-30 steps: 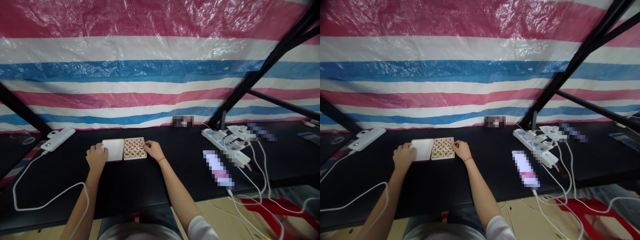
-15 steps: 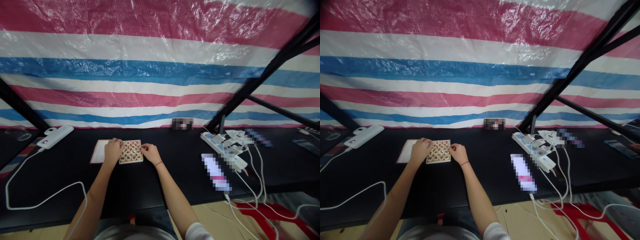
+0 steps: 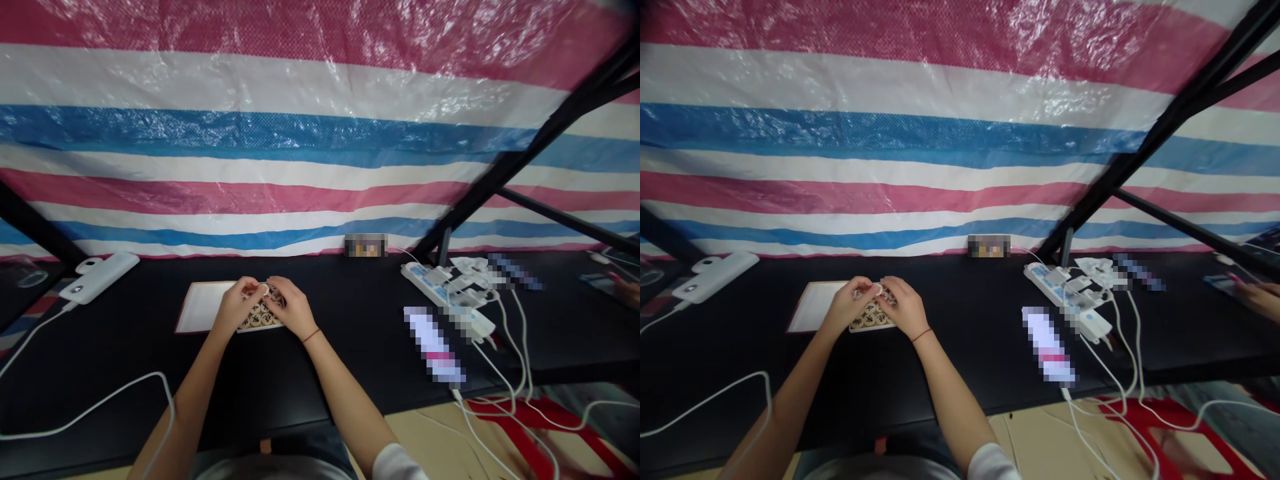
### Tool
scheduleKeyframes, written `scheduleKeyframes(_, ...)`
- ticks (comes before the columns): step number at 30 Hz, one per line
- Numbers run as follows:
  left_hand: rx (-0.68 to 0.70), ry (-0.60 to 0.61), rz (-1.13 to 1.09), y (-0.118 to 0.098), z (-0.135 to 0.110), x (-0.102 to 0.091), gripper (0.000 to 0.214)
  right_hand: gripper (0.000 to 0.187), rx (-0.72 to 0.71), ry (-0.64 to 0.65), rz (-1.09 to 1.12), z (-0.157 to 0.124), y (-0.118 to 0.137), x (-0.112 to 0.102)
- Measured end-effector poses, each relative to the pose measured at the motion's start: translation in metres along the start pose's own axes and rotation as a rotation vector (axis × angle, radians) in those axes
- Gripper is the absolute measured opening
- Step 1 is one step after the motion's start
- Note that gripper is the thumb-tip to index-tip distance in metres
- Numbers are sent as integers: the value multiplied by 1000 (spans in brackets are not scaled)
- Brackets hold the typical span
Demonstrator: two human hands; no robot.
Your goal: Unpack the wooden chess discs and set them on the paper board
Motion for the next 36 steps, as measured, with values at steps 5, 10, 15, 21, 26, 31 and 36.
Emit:
scheduleKeyframes(5, -17, 44, -81, 2, 0, 0, 35, 23, -27, -35, -51, 1, -4, 3)
scheduleKeyframes(10, 78, -179, 309, 10, 7, -28, 32, 22, 316, -130, -305, -2, -53, -11)
scheduleKeyframes(15, -1, -108, 649, 23, 8, -31, 30, 21, 555, -1, -483, -10, -86, -14)
scheduleKeyframes(21, -46, -70, 819, 7, 3, -19, 31, 28, 579, 22, -506, -11, -78, -9)
scheduleKeyframes(26, -82, -78, 899, -5, 2, -5, 38, 20, 363, 19, -333, -8, -52, 5)
scheduleKeyframes(31, -108, -72, 947, -7, 3, 3, 43, 19, 361, 115, -225, -10, -37, 18)
scheduleKeyframes(36, -127, -66, 975, -8, 2, 5, 45, 17, 427, 126, -169, -10, -38, 20)
Point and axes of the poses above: each hand's wrist, its own z-axis towards the middle knuckle, its own x-axis out of the palm, y = z × x, the point moved 3 cm from there along z, towards the middle knuckle, and after that the axes turned 11 degrees about -z, right-handed, at the moved point
